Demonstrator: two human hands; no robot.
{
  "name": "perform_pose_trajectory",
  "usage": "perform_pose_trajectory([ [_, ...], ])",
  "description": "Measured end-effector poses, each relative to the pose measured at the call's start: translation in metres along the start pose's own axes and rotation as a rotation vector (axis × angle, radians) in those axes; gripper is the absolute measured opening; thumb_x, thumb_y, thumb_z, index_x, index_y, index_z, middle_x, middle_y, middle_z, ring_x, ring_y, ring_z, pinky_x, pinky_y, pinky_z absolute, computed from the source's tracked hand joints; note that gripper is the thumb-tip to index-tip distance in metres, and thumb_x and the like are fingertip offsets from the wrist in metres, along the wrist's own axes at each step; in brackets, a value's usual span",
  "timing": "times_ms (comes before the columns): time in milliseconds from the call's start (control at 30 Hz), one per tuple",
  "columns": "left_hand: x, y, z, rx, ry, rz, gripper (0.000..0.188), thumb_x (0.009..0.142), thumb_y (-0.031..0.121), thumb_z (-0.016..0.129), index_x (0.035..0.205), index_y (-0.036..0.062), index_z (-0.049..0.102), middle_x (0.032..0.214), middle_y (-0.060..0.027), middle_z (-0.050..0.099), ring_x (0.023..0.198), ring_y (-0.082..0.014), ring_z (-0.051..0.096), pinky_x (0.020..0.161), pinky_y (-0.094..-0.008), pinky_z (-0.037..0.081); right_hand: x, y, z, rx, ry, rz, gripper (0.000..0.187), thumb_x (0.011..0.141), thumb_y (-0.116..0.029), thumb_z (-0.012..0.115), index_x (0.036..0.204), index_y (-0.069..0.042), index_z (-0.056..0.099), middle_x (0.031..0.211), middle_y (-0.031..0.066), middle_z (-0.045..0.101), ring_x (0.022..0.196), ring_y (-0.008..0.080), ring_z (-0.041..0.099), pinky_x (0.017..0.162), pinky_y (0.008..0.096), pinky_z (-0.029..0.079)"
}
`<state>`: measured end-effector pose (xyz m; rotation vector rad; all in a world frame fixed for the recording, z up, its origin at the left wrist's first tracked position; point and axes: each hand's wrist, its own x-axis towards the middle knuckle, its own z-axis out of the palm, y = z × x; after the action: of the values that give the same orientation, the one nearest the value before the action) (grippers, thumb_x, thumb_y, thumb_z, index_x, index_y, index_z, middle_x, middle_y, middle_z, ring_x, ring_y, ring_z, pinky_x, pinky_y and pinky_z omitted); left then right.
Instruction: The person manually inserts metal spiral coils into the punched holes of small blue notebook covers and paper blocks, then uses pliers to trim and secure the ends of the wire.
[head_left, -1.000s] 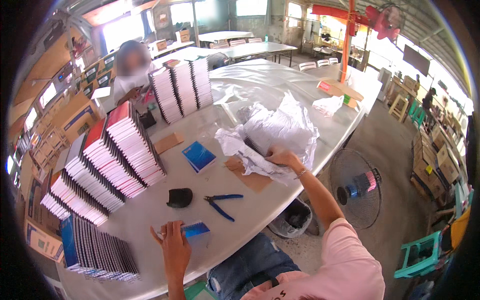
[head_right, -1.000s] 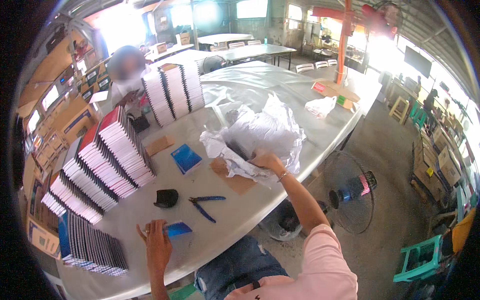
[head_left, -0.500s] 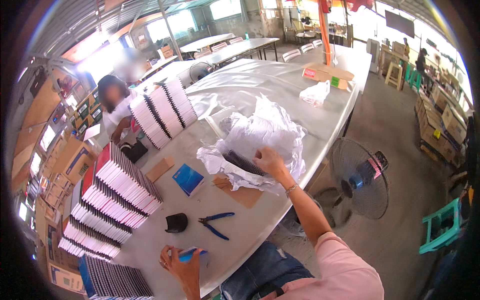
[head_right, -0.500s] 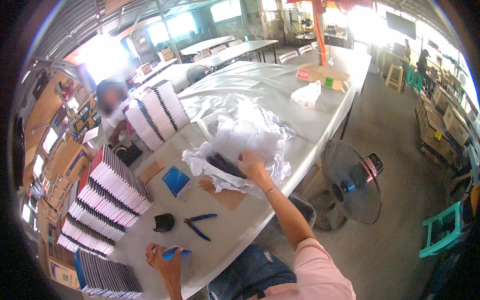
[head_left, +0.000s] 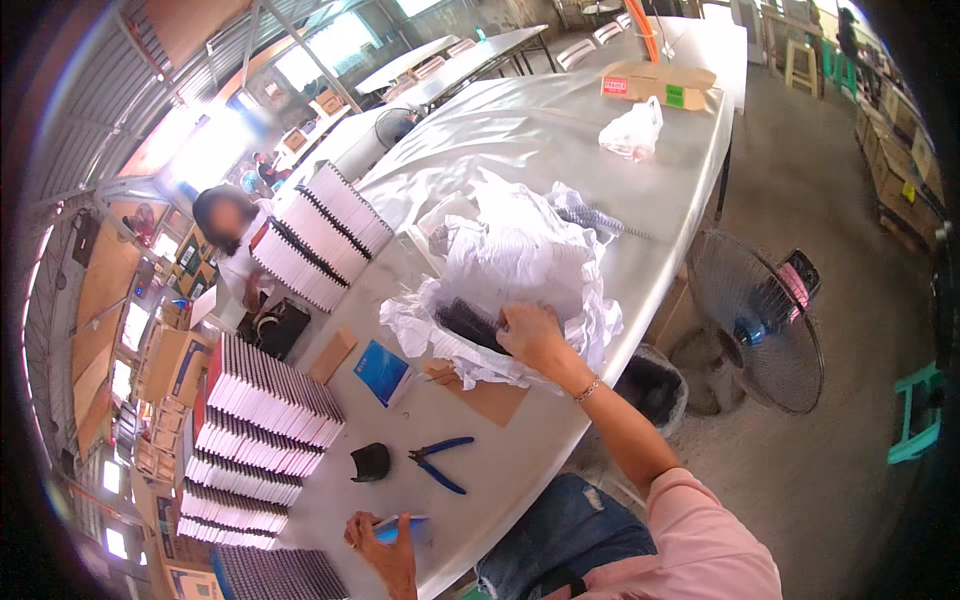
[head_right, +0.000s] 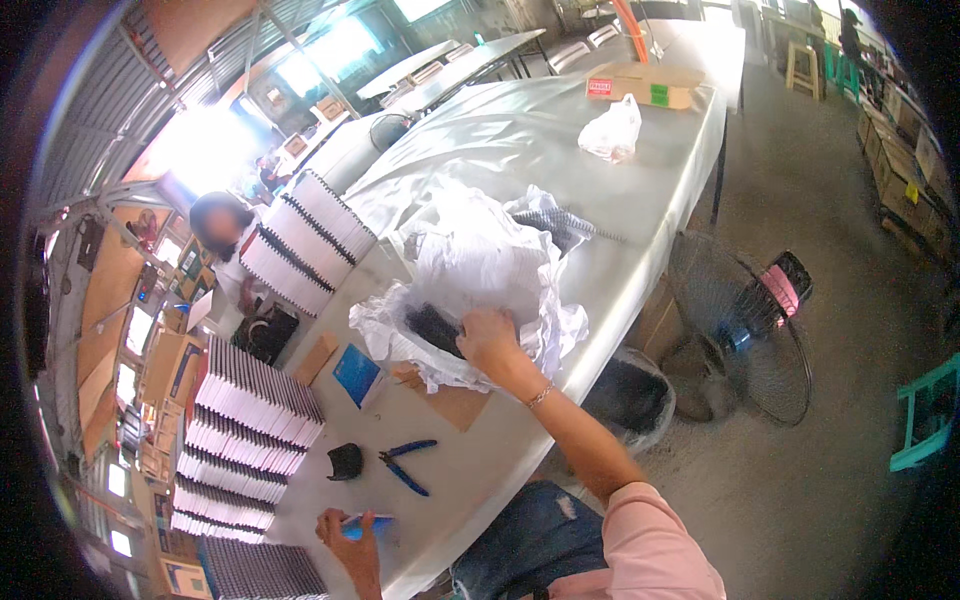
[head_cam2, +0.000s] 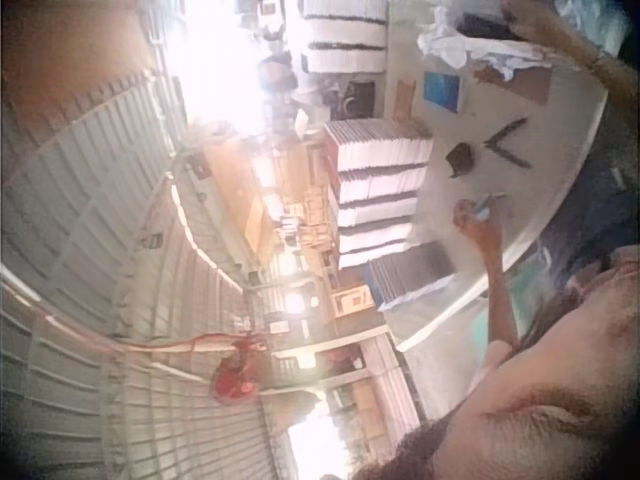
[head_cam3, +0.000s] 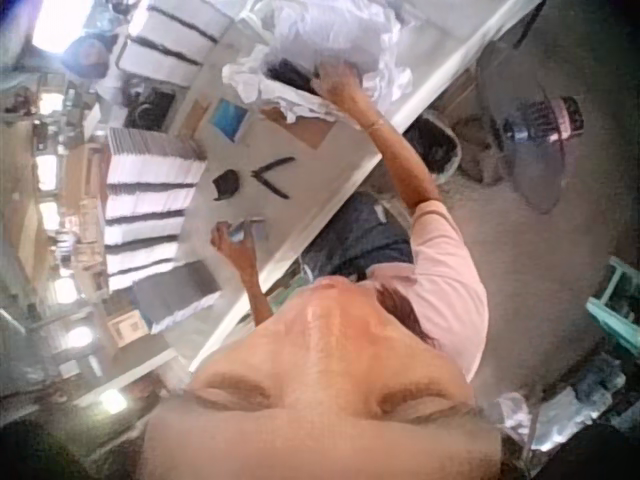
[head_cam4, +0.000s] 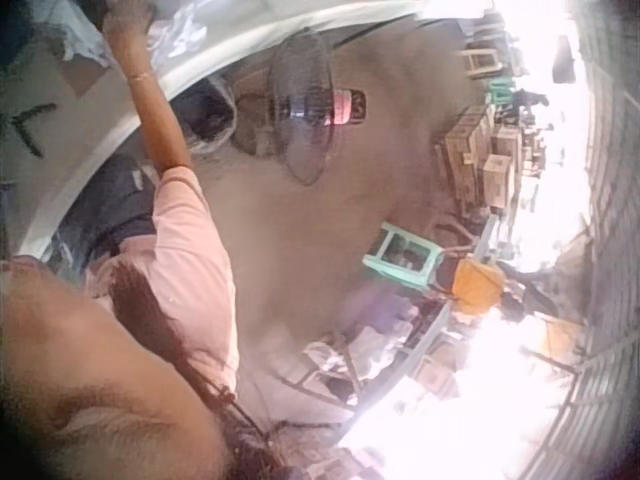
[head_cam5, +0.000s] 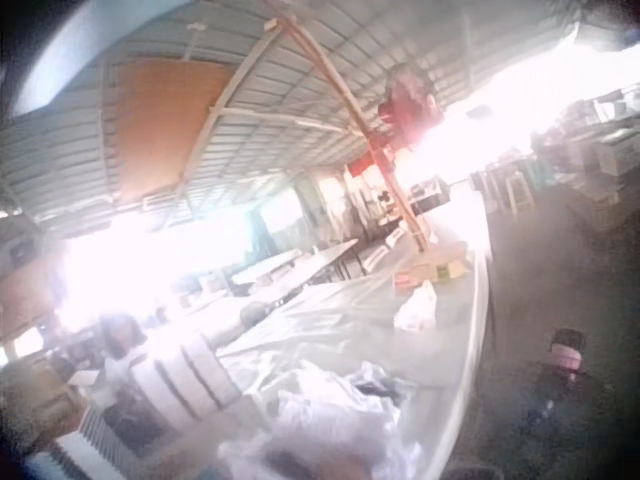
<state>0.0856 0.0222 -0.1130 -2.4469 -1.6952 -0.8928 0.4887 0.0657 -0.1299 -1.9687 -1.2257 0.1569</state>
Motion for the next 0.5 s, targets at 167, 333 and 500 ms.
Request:
perform_pose_trajectory([
  [167,0.006,0.007,0.004,-0.006,-0.040,0.030,0.042,0.074,0.032,0.077,0.088,0.0018,0.052,0.094,-0.0151,0.049,0.098,-0.0356,0.045,0.089,-0.0484,0.033,0.007,0.001,-0.015,0.352,0.231,0.103,0.016,0.087,-0.010,0.059,0.095,0.000,0.068,0.090,0.0188,0.069,0.082,0.0324,0.068,0.072,0.0381,0.053],
  [333,0.004,0.010,0.009,0.014,-0.006,0.032,0.040,0.074,0.031,0.076,0.087,0.0022,0.051,0.089,-0.0154,0.049,0.094,-0.0359,0.046,0.088,-0.0477,0.033,-0.001,-0.025,-0.050,0.720,0.380,-0.087,0.017,0.087,0.000,0.065,0.104,0.001,0.067,0.091,0.0146,0.069,0.078,0.0210,0.067,0.073,0.0312,0.052],
  [500,-0.004,0.002,0.002,0.044,0.015,0.017,0.043,0.071,0.032,0.080,0.089,0.0033,0.054,0.090,-0.0146,0.052,0.095,-0.0359,0.047,0.090,-0.0478,0.034,-0.019,-0.064,-0.058,1.043,0.291,-0.205,0.019,0.087,-0.003,0.069,0.105,-0.004,0.068,0.093,0.0112,0.071,0.083,0.0178,0.067,0.077,0.0307,0.053],
])
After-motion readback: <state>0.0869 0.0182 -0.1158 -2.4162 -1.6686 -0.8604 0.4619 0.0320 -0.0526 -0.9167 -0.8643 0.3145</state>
